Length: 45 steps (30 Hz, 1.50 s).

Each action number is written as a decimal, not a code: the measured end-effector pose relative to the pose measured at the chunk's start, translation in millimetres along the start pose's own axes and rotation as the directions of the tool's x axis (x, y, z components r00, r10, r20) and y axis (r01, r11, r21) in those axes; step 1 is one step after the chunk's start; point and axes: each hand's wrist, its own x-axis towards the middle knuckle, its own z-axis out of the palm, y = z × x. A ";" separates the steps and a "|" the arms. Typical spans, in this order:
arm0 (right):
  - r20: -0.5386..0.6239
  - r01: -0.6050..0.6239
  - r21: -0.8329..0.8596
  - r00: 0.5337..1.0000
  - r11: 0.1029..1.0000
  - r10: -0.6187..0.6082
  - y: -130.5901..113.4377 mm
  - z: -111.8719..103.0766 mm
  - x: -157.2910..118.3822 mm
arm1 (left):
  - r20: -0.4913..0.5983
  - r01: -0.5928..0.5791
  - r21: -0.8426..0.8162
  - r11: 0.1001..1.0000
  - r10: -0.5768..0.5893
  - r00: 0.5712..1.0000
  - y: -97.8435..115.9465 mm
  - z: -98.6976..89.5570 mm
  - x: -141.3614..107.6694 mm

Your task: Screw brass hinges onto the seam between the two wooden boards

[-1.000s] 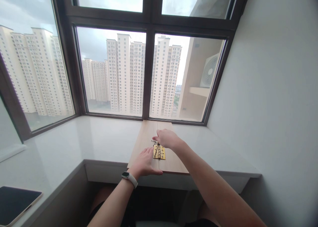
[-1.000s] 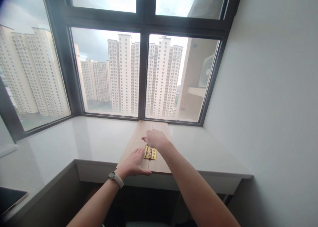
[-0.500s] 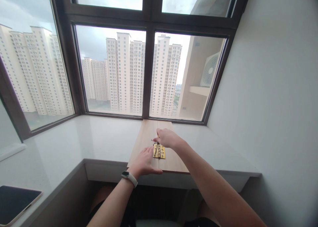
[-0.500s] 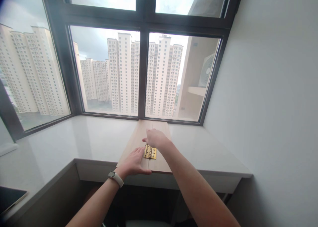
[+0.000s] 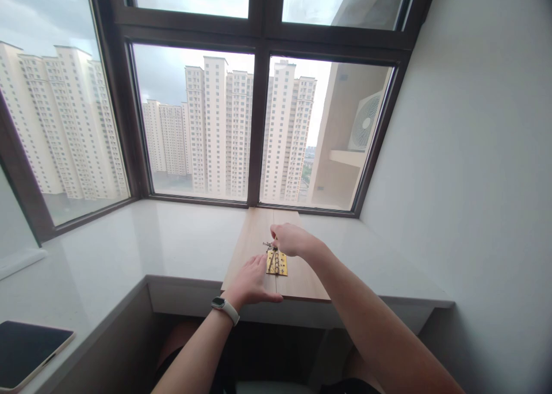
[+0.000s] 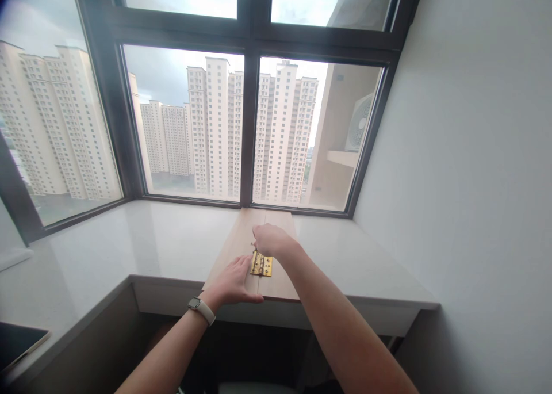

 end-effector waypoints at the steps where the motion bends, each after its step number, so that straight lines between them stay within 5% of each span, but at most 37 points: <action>1: -0.007 -0.014 0.002 1.000 1.000 0.014 -0.3 0.0 0.0 | 0.001 0.000 -0.001 1.000 0.000 1.000 0.0 -0.2 0.0; 45: -0.040 -0.072 -0.033 0.997 0.997 0.071 -6.3 1.1 2.5 | -0.012 -0.015 0.014 1.000 0.015 1.000 -6.4 5.6 1.2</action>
